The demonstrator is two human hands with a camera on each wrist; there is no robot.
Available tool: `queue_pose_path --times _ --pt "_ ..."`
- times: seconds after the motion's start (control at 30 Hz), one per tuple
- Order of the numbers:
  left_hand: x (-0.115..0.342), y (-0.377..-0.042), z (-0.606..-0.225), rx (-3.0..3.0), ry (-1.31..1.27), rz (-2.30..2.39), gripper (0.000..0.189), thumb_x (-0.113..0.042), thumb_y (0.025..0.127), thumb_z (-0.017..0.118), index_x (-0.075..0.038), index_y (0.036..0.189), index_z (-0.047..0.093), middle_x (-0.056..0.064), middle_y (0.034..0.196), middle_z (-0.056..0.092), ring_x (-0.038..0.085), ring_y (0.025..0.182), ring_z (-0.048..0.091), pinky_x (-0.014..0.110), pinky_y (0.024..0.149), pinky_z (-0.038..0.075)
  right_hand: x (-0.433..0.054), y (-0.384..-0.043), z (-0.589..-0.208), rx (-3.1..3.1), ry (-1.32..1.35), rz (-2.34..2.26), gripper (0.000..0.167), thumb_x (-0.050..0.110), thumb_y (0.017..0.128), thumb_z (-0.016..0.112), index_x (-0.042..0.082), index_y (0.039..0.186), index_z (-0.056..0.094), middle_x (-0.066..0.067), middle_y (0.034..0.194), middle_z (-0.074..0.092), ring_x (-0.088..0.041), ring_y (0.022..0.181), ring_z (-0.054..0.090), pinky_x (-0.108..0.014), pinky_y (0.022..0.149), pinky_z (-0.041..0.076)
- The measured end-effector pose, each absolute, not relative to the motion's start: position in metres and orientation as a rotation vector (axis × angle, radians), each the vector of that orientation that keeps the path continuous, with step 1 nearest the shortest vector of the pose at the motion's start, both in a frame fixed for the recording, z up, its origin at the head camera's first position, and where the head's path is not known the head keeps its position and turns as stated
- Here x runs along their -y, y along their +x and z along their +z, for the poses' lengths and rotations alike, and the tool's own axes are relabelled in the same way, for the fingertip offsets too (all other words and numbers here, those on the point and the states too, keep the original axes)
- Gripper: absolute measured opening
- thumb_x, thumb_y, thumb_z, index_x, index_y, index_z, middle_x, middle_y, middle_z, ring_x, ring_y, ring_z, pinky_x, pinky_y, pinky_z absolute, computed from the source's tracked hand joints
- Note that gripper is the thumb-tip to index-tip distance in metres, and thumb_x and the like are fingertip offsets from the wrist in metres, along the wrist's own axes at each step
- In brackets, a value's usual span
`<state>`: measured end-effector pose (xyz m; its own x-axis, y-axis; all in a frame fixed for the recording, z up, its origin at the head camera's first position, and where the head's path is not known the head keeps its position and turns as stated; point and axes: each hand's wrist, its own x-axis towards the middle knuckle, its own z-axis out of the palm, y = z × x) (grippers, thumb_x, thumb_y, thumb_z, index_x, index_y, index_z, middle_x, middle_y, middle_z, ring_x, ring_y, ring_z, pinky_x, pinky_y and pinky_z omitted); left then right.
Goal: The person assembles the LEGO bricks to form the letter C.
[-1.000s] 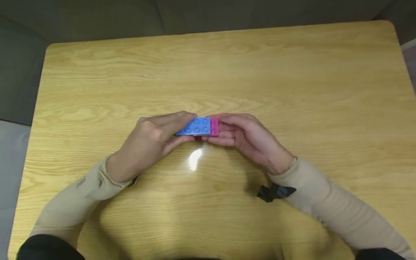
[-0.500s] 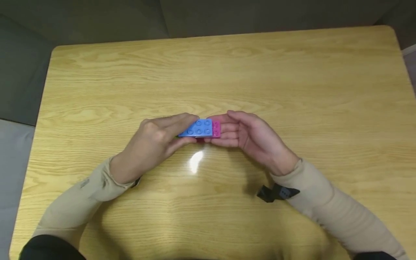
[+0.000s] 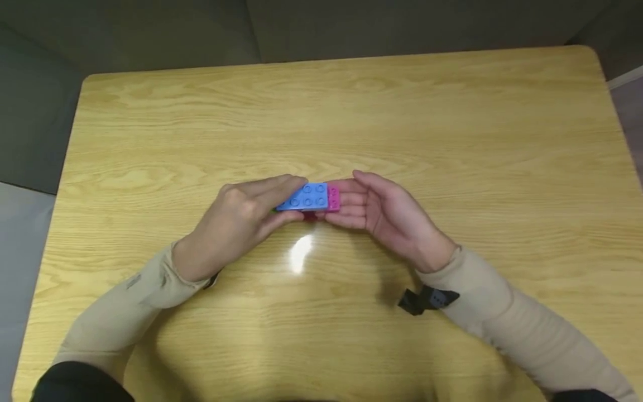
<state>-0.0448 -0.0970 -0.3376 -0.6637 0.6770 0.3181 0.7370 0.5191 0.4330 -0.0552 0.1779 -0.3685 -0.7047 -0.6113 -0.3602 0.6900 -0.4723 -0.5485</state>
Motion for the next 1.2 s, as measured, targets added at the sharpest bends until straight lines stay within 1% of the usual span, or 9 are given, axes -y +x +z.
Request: queue_pose_path --times 0.1,0.2,0.3,0.4,0.5,0.63,0.83,1.0,1.2 --pt "0.096 -0.048 -0.34 2.642 -1.227 -0.852 0.051 -0.018 0.099 0.083 0.009 0.138 0.068 0.026 0.133 0.071 0.038 0.121 0.072 0.042 0.101 0.058 -0.18 -0.056 -0.37 -1.016 0.111 -2.167 0.041 0.019 0.12 0.041 -0.007 0.129 0.071 -0.029 0.125 0.073 -0.038 0.116 0.075 -0.044 0.103 0.057" --pt "0.094 -0.052 -0.343 2.647 -1.204 -0.896 0.05 -0.018 0.098 0.084 0.008 0.138 0.069 0.025 0.133 0.072 0.037 0.121 0.072 0.041 0.102 0.058 -0.184 -0.058 -0.373 -1.365 0.009 -2.097 0.036 0.016 0.119 0.043 -0.004 0.128 0.073 -0.026 0.113 0.077 -0.033 0.103 0.079 -0.043 0.094 0.062" --pt "0.093 -0.058 -0.346 2.645 -1.176 -0.973 0.05 -0.016 0.097 0.084 0.008 0.139 0.069 0.024 0.133 0.072 0.036 0.121 0.073 0.039 0.104 0.057 -0.188 -0.06 -0.378 -1.904 -0.117 -1.864 0.029 0.015 0.117 0.052 -0.002 0.125 0.073 -0.021 0.103 0.076 -0.028 0.088 0.077 -0.035 0.081 0.065" --pt "0.092 -0.064 -0.35 2.634 -1.158 -1.034 0.052 -0.014 0.097 0.085 0.008 0.14 0.068 0.023 0.134 0.072 0.035 0.122 0.073 0.037 0.104 0.056 -0.191 -0.066 -0.385 -2.411 -0.342 -1.432 0.023 0.015 0.111 0.064 0.001 0.126 0.073 -0.013 0.103 0.074 -0.023 0.083 0.069 -0.032 0.074 0.058" --pt "0.091 -0.068 -0.353 2.622 -1.147 -1.073 0.058 -0.017 0.095 0.087 0.008 0.143 0.065 0.024 0.138 0.069 0.035 0.124 0.071 0.037 0.107 0.055 -0.192 -0.073 -0.394 -2.654 -0.562 -1.089 0.032 0.015 0.103 0.073 0.004 0.132 0.071 -0.005 0.103 0.073 -0.018 0.082 0.062 -0.032 0.07 0.051" --pt "0.095 -0.071 -0.359 2.578 -1.101 -1.107 0.067 -0.023 0.09 0.092 0.007 0.144 0.066 0.022 0.141 0.068 0.035 0.126 0.07 0.041 0.11 0.053 -0.189 -0.078 -0.4 -2.666 -0.675 -0.96 0.048 0.015 0.095 0.079 0.002 0.139 0.066 -0.004 0.099 0.07 -0.018 0.078 0.06 -0.035 0.066 0.051" --pt "0.105 -0.074 -0.368 2.457 -1.019 -1.16 0.048 -0.015 0.083 0.097 0.006 0.123 0.078 0.018 0.114 0.079 0.03 0.102 0.074 0.04 0.095 0.059 -0.185 -0.078 -0.399 -2.636 -0.706 -0.928 0.061 0.024 0.088 0.088 0.002 0.139 0.065 -0.003 0.095 0.07 -0.017 0.078 0.061 -0.036 0.066 0.053" --pt "0.103 -0.073 -0.371 2.452 -1.035 -1.147 0.042 -0.015 0.084 0.096 0.005 0.116 0.079 0.014 0.104 0.078 0.027 0.094 0.073 0.039 0.091 0.059 -0.181 -0.075 -0.399 -2.626 -0.676 -0.889 0.048 0.031 0.089 0.092 0.007 0.121 0.068 -0.003 0.082 0.062 -0.017 0.069 0.053 -0.035 0.059 0.045" --pt "0.101 -0.07 -0.373 2.452 -1.046 -1.133 0.042 -0.016 0.083 0.097 0.005 0.115 0.078 0.014 0.102 0.077 0.028 0.093 0.073 0.038 0.09 0.06 -0.179 -0.071 -0.401 -2.639 -0.65 -0.926 0.032 0.023 0.091 0.092 0.009 0.104 0.068 -0.003 0.077 0.059 -0.016 0.065 0.048 -0.033 0.058 0.04"
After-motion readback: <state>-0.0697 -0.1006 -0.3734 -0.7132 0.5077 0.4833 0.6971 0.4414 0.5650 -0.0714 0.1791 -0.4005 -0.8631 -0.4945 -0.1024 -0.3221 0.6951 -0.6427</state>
